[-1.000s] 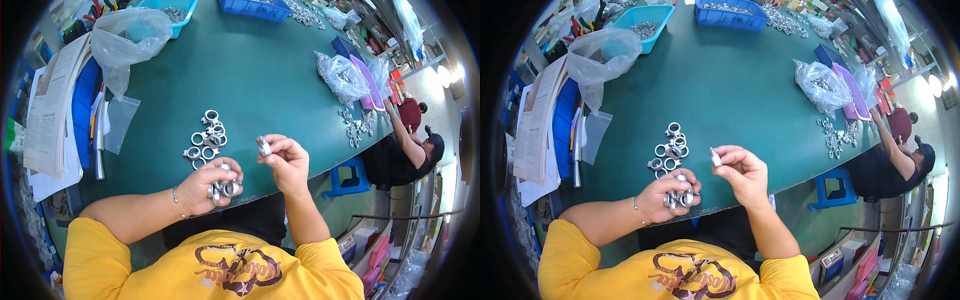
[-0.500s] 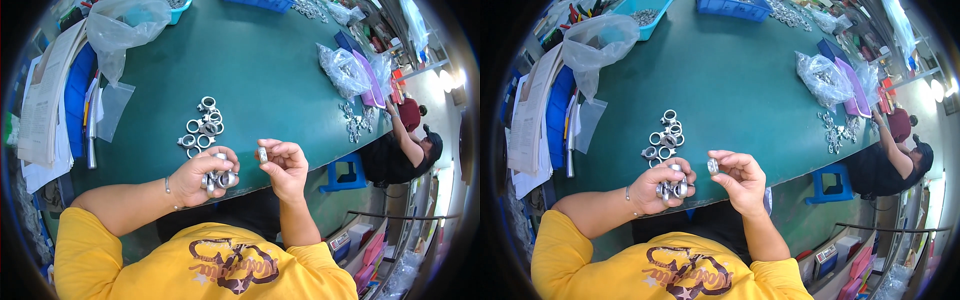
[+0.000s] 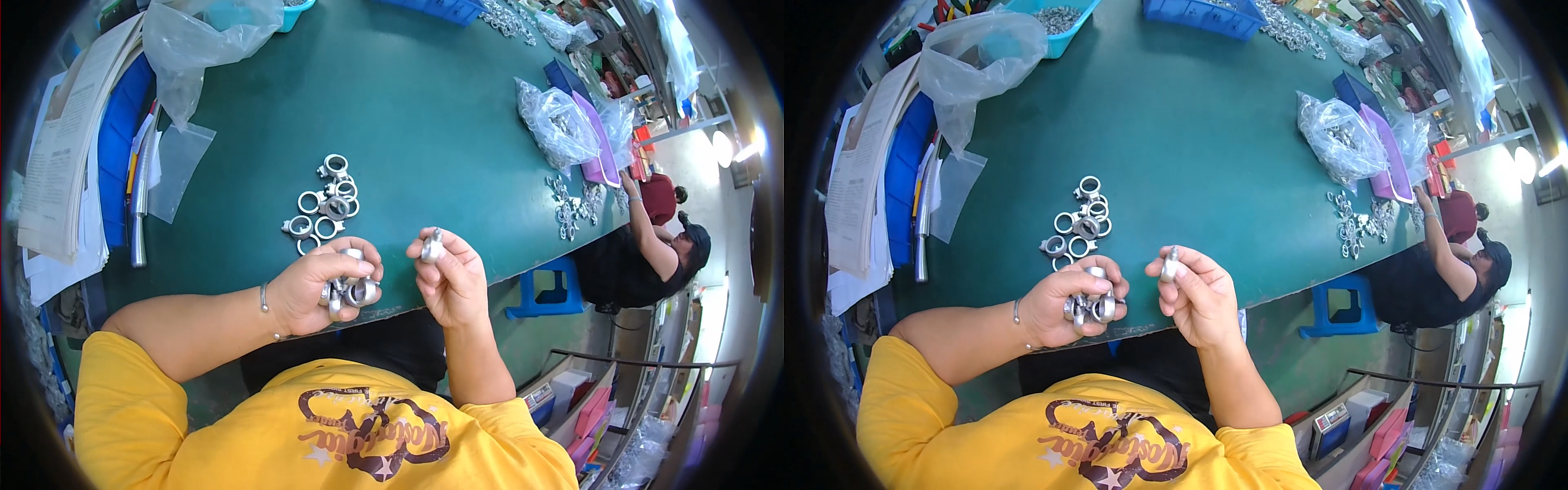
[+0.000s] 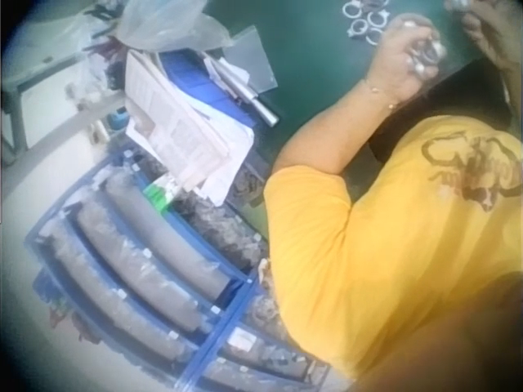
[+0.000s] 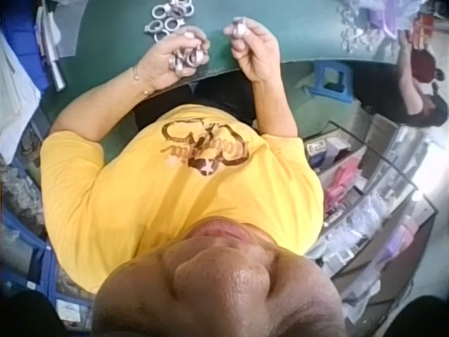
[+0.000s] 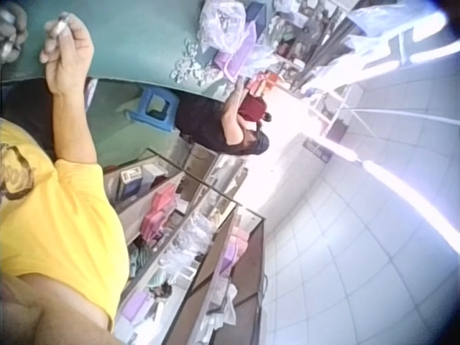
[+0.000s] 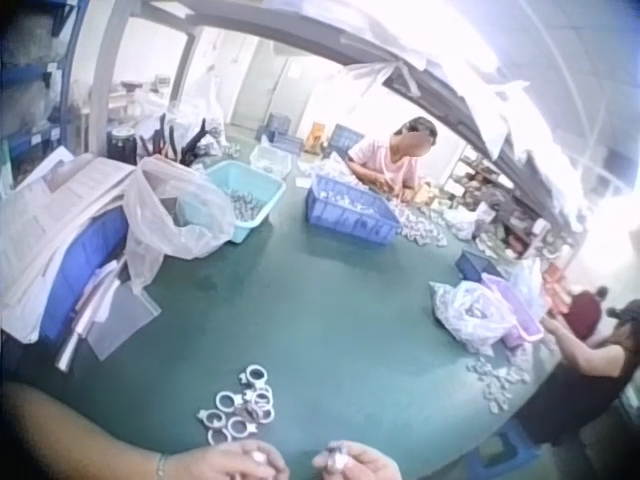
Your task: The person sorts and handles metal rings at a workbench, picking them up from a pile and placing them into a bag.
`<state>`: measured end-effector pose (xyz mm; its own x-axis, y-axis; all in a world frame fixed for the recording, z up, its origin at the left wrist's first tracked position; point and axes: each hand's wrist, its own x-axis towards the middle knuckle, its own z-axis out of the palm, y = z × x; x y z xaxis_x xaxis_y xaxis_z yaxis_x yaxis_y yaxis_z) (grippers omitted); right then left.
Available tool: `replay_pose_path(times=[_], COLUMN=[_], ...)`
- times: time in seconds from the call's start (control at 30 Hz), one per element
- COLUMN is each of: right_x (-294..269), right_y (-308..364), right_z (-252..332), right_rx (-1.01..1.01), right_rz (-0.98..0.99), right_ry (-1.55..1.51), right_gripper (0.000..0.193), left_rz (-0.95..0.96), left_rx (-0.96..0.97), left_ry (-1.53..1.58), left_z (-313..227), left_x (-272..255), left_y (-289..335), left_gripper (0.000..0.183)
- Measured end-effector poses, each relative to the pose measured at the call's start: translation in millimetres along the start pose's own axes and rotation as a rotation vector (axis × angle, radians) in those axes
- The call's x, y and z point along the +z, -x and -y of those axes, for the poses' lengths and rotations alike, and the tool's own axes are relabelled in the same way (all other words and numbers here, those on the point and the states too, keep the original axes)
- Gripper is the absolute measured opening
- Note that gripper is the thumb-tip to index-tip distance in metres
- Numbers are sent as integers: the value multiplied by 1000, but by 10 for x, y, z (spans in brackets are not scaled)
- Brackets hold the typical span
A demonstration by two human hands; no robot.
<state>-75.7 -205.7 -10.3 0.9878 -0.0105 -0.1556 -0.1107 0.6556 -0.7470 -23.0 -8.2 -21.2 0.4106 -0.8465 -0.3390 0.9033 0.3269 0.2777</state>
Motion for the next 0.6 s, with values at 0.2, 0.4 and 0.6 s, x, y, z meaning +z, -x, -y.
replay_pose_path(times=[0.2, 0.4, 0.6], right_x=[29, 71, 55], right_y=[53, 123, 42], right_z=[11, -62, -44], right_rx=[-37, -306, -212], right_rz=[-16, -53, 16], right_ry=[31, 520, 226], right_gripper=[20, 19, 25], left_rz=[-9, -9, -12], left_rx=[3, 7, 20], left_ry=[-3, -4, 16], left_z=[6, 10, 15], left_x=[3, 12, -8], left_y=[4, 2, 8], left_gripper=[10, 13, 10])
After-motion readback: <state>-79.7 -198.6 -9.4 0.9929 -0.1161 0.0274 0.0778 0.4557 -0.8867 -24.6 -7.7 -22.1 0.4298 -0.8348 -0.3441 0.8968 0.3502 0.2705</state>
